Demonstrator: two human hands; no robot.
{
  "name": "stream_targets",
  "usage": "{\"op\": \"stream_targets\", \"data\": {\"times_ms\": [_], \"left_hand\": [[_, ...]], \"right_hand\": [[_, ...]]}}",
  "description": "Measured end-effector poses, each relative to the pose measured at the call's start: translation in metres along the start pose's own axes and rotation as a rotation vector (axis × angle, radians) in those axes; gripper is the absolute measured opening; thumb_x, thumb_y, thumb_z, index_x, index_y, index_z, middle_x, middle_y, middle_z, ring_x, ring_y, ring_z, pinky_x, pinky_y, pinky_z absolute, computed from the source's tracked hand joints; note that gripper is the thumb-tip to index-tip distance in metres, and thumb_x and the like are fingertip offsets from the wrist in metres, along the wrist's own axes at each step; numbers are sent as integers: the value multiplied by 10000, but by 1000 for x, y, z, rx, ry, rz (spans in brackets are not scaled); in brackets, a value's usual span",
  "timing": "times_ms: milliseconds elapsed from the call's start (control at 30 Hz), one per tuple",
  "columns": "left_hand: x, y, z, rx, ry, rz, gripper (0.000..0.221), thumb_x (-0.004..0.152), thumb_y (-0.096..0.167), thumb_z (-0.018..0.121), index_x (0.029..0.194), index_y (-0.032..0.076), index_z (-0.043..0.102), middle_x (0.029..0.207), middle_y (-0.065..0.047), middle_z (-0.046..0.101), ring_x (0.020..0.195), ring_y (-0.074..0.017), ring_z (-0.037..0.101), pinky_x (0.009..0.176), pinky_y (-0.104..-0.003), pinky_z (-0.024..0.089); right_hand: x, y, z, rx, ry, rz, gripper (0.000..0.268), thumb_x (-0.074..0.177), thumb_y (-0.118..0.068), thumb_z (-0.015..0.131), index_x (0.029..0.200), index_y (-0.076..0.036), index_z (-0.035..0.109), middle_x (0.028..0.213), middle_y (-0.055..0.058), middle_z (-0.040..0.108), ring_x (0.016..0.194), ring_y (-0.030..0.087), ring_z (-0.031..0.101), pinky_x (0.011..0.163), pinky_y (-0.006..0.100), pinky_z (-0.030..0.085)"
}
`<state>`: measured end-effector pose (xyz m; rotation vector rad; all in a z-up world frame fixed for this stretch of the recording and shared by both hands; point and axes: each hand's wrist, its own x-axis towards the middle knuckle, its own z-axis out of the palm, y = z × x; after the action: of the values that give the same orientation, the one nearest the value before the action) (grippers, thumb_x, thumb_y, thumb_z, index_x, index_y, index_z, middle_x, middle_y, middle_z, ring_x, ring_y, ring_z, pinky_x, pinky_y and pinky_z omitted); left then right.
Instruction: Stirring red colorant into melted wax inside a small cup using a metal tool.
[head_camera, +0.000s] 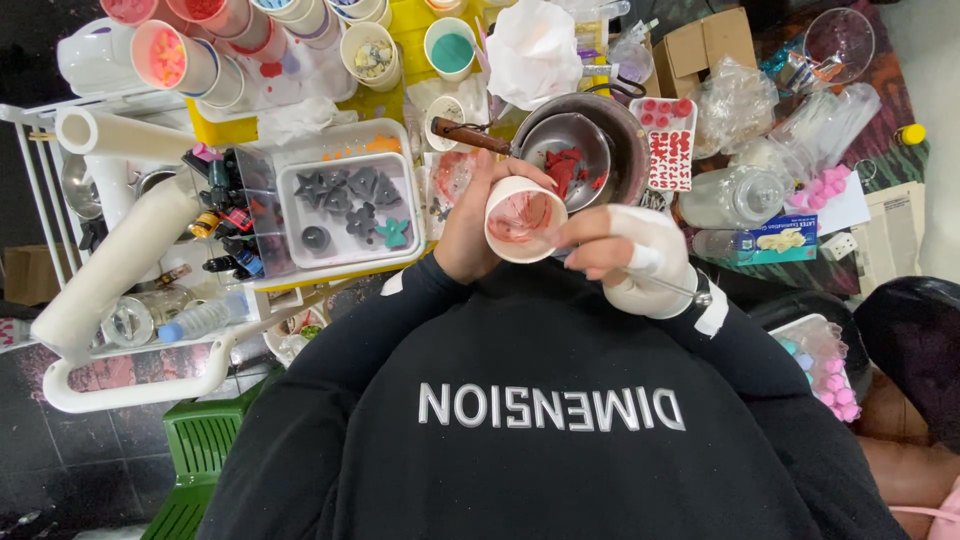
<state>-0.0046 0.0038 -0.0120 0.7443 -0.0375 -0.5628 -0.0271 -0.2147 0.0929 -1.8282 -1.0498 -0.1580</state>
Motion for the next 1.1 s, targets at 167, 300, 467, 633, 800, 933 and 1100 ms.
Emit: {"op": "stream_targets", "data": {"times_ms": [167,300,467,633,800,933,1100], "left_hand": [[0,12,5,21,4,-1,669,1128,541,254,1135,-10,632,1059,-159,710,988,-216,699,939,-347,567],[4,3,-3,-8,10,9,639,1155,506,261,1142,-17,629,1078,-149,687,1003,-210,686,961,-354,562],[6,10,-1,-39,26,-32,612,1146,484,253,1122,-3,622,1066,-151,695,992,-214,696,944,-352,570],[10,8,0,-17,18,-28,604,1149,466,249,1117,-5,627,1065,-159,698,989,-221,698,942,-358,572],[13,5,0,-34,16,-32,596,1156,456,256,1117,-7,628,1052,-167,698,984,-226,701,939,-361,572],[14,7,2,-24,44,-48,576,1150,439,269,1120,-14,624,1084,-162,693,1009,-221,698,954,-360,576],[13,6,5,-43,27,-65,540,1145,426,269,1156,-3,596,1053,-185,700,971,-233,709,906,-360,592]], "right_hand": [[-2,2,-2,30,67,-3,68,1060,-134,613,1046,-68,602,1108,141,706,944,300,739,812,393,605],[2,6,0,-74,103,6,58,1047,-122,603,1045,-64,601,1112,160,705,947,310,734,810,393,604],[0,9,-1,17,29,33,98,1068,-157,580,1030,-68,596,1075,148,716,913,297,730,794,381,593],[-9,13,1,87,194,78,161,1127,-211,513,1058,-75,565,1108,133,703,953,283,733,813,366,603],[-5,15,4,7,141,97,192,1123,-223,507,1029,-75,585,1081,147,712,930,284,729,829,378,600],[-12,13,1,63,69,135,194,1096,-226,537,995,-70,596,1047,148,726,853,246,718,759,354,584],[-16,15,4,55,283,165,194,1157,-214,495,1044,-73,567,1117,154,685,971,279,732,826,356,611]]}}
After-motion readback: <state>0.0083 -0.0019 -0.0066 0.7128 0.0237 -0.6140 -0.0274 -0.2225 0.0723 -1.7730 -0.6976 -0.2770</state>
